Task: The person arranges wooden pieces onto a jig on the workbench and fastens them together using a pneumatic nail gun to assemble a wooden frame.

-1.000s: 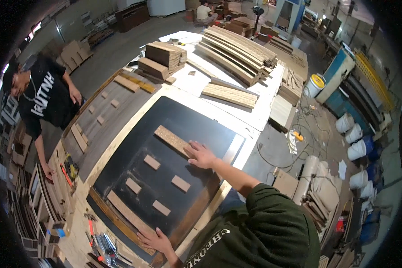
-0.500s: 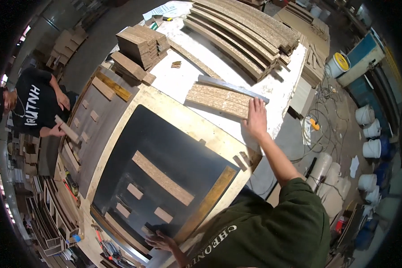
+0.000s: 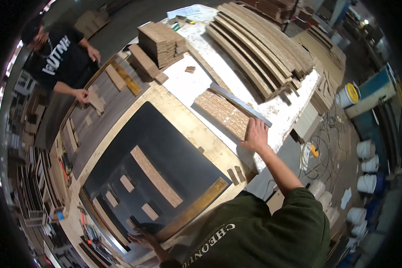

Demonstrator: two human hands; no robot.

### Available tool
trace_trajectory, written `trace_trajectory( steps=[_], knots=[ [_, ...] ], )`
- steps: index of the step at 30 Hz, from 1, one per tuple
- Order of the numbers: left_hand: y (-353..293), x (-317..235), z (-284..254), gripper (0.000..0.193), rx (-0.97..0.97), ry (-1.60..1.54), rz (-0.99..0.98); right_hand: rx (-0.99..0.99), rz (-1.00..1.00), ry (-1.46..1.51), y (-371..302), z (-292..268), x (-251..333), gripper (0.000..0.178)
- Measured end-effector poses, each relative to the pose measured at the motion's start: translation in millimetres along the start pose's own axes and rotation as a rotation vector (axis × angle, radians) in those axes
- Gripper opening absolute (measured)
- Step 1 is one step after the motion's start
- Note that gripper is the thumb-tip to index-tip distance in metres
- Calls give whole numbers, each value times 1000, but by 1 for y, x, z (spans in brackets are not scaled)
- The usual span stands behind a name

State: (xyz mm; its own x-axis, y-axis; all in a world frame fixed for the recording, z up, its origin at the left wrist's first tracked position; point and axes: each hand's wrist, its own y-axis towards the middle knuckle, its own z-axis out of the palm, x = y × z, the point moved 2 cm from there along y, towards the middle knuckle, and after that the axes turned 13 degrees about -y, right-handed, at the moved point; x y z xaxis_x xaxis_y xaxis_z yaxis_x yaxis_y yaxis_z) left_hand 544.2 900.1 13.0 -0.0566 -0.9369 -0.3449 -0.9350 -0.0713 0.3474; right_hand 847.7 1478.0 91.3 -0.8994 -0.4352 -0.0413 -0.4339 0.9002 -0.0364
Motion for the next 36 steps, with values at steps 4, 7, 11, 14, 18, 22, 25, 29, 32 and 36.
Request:
trace_trajectory(
  steps=[4, 7, 11, 14, 18, 22, 25, 29, 32, 36],
  knots=[
    [0, -8, -2, 56, -66, -99, 43, 56, 41, 118, -3, -12, 0, 102],
    [1, -12, -5, 57, -55, -68, 53, 166, 45, 311, -11, -24, 1, 90],
    [-34, -133, -42, 57, 4, -909, -5, 471, -192, 839, -42, -54, 17, 83],
    [-63, -252, -53, 57, 725, -705, 421, 284, -252, 891, -94, -30, 54, 98],
    [-107, -330, -94, 68, 1069, -1739, -60, 133, -562, 891, -146, -37, 133, 107],
    [-69, -267, -67, 60, 812, -1742, -263, 481, -555, 1229, -169, -25, 200, 94],
    [-50, -205, -68, 56, 713, -1808, -355, 732, -422, 1323, -193, -18, 248, 77],
    [-8, -123, -49, 55, 454, -1616, -289, 272, -693, 981, -198, 4, 310, 62],
    [39, -79, -33, 55, 553, -1253, -250, 142, -638, 829, -203, 11, 349, 63],
    [67, -66, -33, 60, 455, -320, 104, 11, -634, 546, -208, 6, 364, 66]
  ],
)
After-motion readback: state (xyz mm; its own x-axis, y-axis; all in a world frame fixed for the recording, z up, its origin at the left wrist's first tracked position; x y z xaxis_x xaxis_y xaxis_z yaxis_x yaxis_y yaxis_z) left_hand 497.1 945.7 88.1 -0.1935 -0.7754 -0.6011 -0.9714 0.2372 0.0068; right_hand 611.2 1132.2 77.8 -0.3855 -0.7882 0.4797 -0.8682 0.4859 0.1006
